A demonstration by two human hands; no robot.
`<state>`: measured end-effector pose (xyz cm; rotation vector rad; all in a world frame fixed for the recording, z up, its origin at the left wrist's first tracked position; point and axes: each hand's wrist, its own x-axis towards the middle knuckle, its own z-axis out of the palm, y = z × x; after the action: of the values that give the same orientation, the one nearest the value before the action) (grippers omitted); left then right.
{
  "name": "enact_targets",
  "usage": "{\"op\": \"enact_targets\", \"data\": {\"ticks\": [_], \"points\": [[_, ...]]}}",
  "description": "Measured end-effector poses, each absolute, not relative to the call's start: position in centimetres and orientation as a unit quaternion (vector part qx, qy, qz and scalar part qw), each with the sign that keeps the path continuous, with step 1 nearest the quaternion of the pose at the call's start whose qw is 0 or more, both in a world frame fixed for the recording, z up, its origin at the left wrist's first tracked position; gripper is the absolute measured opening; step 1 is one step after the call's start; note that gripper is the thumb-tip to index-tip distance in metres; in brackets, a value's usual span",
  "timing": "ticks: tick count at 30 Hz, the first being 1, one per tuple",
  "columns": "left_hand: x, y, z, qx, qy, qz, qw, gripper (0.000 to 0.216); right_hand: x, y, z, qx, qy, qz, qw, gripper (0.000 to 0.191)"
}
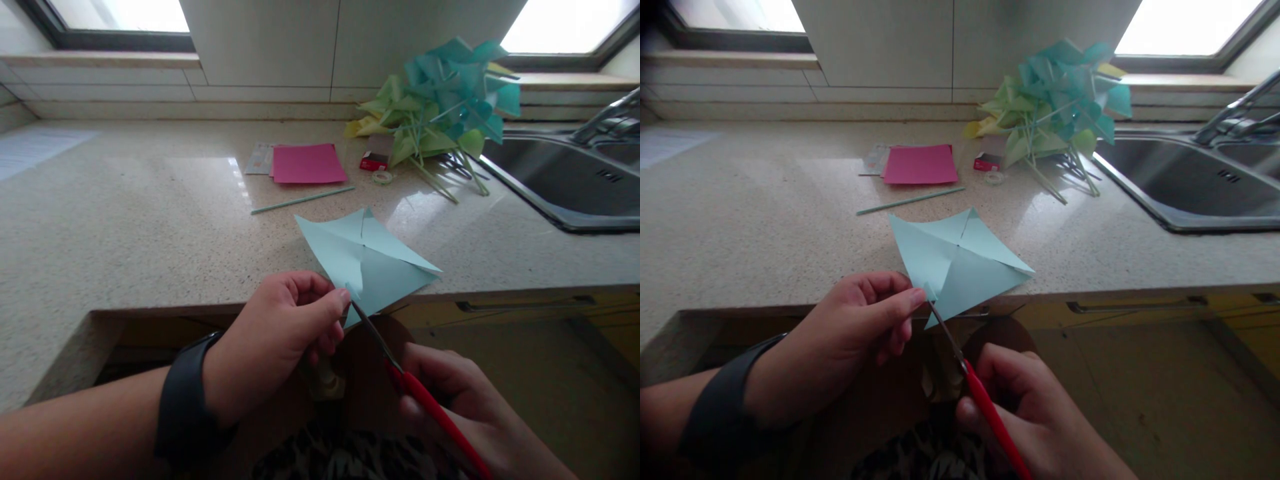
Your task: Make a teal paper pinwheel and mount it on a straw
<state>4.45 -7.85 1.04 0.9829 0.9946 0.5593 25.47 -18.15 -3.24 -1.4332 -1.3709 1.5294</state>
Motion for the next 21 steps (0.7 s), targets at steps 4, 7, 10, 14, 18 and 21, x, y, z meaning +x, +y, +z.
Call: {"op": "enact_targets", "data": {"ticks": [4, 7, 10, 14, 18, 21], "points": [[4.5, -8.2, 0.8, 0.42, 0.435, 0.276, 0.747, 0.03, 24.7, -18.3, -3.6, -0.538, -0.516, 0.586, 0.317, 0.036], [4.6, -8.6, 0.8, 0.394, 0.434, 0.296, 0.754, 0.029, 24.0, -18.4, -4.1, -0.521, -0.517, 0.597, 0.324, 0.037], [4.6, -8.8, 1.1, 0.368, 0.425, 0.313, 0.766, 0.029, 23.3, -18.1, -4.3, -0.507, -0.546, 0.568, 0.349, 0.037], [4.7, -8.9, 1.3, 0.353, 0.417, 0.327, 0.771, 0.028, 22.8, -17.7, -4.3, -0.513, -0.58, 0.515, 0.368, 0.037], [4.8, -8.9, 1.3, 0.355, 0.422, 0.336, 0.763, 0.027, 22.6, -17.6, -4.5, -0.534, -0.597, 0.474, 0.365, 0.037], [4.9, -8.9, 1.3, 0.353, 0.422, 0.342, 0.762, 0.027, 22.4, -17.5, -4.7, -0.539, -0.606, 0.45, 0.375, 0.036]]}}
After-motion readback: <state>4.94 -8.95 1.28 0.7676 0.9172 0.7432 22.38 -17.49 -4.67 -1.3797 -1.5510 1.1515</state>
